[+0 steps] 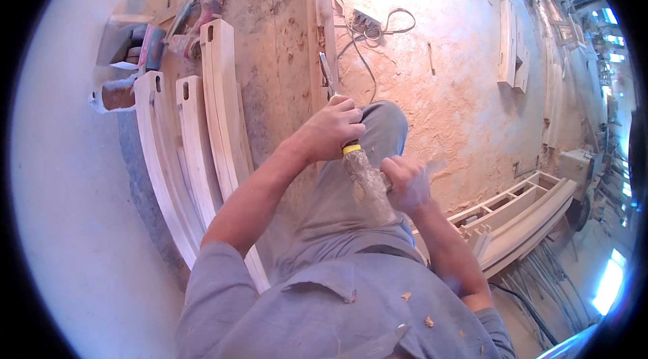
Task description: The person uses a chisel and mallet to carve a groove into a wooden frame, then switches to a hand saw to cut a piece of wood. The person works on a wooden frame and handles several wooden pieces in a workshop setting.
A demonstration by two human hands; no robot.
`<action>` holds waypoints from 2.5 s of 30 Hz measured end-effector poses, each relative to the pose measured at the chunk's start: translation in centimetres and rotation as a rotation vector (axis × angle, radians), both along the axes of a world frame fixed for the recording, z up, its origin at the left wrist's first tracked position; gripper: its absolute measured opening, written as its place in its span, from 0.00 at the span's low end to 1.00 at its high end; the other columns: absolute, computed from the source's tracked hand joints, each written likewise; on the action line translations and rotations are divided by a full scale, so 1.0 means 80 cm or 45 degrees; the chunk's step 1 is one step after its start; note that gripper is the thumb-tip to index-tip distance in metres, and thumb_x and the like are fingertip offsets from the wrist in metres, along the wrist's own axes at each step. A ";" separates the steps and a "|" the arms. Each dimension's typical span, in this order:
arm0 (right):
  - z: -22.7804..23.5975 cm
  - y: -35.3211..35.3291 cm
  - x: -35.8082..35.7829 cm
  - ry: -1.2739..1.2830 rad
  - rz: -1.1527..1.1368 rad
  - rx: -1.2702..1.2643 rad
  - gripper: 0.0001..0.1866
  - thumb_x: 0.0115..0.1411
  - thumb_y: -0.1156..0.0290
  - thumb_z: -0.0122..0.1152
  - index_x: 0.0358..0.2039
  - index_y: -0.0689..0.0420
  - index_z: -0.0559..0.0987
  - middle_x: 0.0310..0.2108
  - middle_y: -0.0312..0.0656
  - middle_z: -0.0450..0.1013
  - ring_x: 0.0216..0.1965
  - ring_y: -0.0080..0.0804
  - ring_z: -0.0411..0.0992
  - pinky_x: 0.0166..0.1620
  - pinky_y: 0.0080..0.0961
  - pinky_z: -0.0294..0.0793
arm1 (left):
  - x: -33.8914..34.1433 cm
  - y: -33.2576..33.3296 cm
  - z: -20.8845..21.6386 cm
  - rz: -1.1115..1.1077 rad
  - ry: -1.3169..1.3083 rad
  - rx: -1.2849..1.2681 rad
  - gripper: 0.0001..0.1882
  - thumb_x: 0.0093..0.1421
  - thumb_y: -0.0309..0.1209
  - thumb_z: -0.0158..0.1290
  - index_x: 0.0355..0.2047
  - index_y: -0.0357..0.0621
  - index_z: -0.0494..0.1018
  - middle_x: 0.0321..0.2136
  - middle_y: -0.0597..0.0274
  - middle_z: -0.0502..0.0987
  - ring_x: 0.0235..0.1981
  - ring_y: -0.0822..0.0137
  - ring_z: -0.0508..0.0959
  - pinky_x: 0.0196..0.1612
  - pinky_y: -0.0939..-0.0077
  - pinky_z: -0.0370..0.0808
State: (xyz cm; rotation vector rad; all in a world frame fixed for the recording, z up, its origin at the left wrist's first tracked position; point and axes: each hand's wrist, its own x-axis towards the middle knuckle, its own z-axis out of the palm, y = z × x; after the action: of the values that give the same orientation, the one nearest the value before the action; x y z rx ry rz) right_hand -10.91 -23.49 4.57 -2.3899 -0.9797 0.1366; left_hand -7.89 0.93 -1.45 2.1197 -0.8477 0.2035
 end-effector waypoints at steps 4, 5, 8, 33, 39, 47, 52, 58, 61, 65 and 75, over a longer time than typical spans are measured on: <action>0.016 0.000 -0.020 0.010 0.096 0.056 0.14 0.49 0.69 0.70 0.20 0.55 0.70 0.18 0.43 0.65 0.21 0.46 0.69 0.24 0.41 0.65 | 0.002 -0.004 0.004 0.035 -0.027 0.005 0.13 0.45 0.29 0.61 0.22 0.46 0.64 0.27 0.63 0.66 0.37 0.57 0.72 0.50 0.60 0.70; 0.021 -0.001 -0.019 -0.008 0.201 0.089 0.14 0.49 0.69 0.70 0.20 0.55 0.69 0.18 0.44 0.66 0.21 0.47 0.70 0.25 0.42 0.66 | 0.001 -0.003 0.007 0.018 -0.014 0.008 0.13 0.45 0.29 0.60 0.22 0.46 0.64 0.27 0.63 0.66 0.37 0.57 0.72 0.50 0.60 0.70; 0.003 -0.002 -0.011 -0.022 0.065 -0.005 0.14 0.48 0.69 0.70 0.20 0.55 0.70 0.18 0.44 0.66 0.21 0.46 0.70 0.24 0.40 0.66 | 0.000 -0.001 0.003 0.012 -0.025 0.017 0.13 0.45 0.29 0.60 0.22 0.46 0.64 0.27 0.62 0.66 0.37 0.57 0.72 0.50 0.61 0.70; -0.015 0.003 -0.001 0.004 0.036 -0.107 0.09 0.43 0.74 0.65 0.23 0.53 0.72 0.20 0.42 0.68 0.23 0.43 0.72 0.27 0.40 0.69 | -0.002 0.006 -0.023 -0.029 -0.015 0.114 0.11 0.46 0.30 0.59 0.23 0.45 0.66 0.30 0.62 0.69 0.43 0.55 0.74 0.56 0.58 0.71; -0.011 -0.006 -0.003 -0.002 0.209 -0.019 0.08 0.45 0.73 0.64 0.22 0.53 0.71 0.20 0.43 0.68 0.22 0.45 0.72 0.27 0.43 0.70 | 0.002 0.010 -0.014 -0.058 -0.019 0.114 0.11 0.46 0.30 0.60 0.24 0.46 0.67 0.30 0.62 0.69 0.42 0.57 0.74 0.58 0.57 0.71; 0.001 -0.009 0.000 -0.043 0.108 -0.128 0.09 0.46 0.71 0.66 0.24 0.52 0.72 0.22 0.42 0.70 0.23 0.46 0.73 0.27 0.44 0.70 | 0.007 0.025 -0.022 -0.120 -0.015 0.146 0.11 0.45 0.28 0.61 0.27 0.47 0.70 0.32 0.64 0.71 0.43 0.57 0.74 0.62 0.56 0.71; 0.000 0.014 0.023 -0.027 0.079 -0.219 0.10 0.45 0.70 0.67 0.24 0.52 0.72 0.22 0.42 0.70 0.25 0.47 0.74 0.29 0.44 0.70 | 0.009 0.025 -0.017 -0.075 -0.045 0.149 0.11 0.44 0.26 0.61 0.26 0.47 0.70 0.31 0.63 0.70 0.42 0.57 0.74 0.61 0.57 0.71; 0.012 0.020 -0.025 -0.024 0.212 -0.099 0.11 0.43 0.71 0.66 0.21 0.52 0.70 0.20 0.39 0.66 0.22 0.41 0.71 0.27 0.40 0.68 | 0.012 0.031 -0.020 -0.068 -0.032 0.057 0.12 0.43 0.26 0.63 0.25 0.46 0.70 0.32 0.63 0.71 0.42 0.57 0.74 0.60 0.57 0.71; 0.026 0.022 -0.015 -0.100 0.331 -0.003 0.11 0.42 0.70 0.66 0.20 0.52 0.70 0.18 0.38 0.64 0.20 0.38 0.68 0.25 0.37 0.65 | 0.012 0.025 -0.001 -0.041 0.016 0.021 0.13 0.42 0.28 0.63 0.24 0.46 0.69 0.31 0.63 0.71 0.42 0.57 0.74 0.60 0.58 0.71; 0.024 0.019 -0.012 -0.092 0.132 0.009 0.11 0.43 0.69 0.67 0.20 0.51 0.70 0.18 0.37 0.63 0.19 0.37 0.67 0.22 0.36 0.62 | 0.002 0.018 -0.004 -0.058 0.008 0.097 0.13 0.43 0.29 0.63 0.24 0.45 0.68 0.30 0.63 0.69 0.42 0.57 0.73 0.58 0.58 0.70; -0.001 0.010 0.035 -0.020 0.009 -0.137 0.12 0.52 0.73 0.66 0.22 0.55 0.69 0.20 0.44 0.66 0.22 0.49 0.70 0.26 0.44 0.68 | 0.029 0.023 -0.009 0.056 0.026 0.033 0.12 0.44 0.25 0.63 0.24 0.45 0.68 0.30 0.61 0.69 0.41 0.54 0.74 0.56 0.56 0.71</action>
State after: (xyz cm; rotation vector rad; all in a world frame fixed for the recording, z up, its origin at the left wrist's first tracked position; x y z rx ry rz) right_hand -8.07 -22.71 4.51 -2.4890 -1.0113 0.1780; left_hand -5.61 2.80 -2.14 2.1626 -0.7965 0.1946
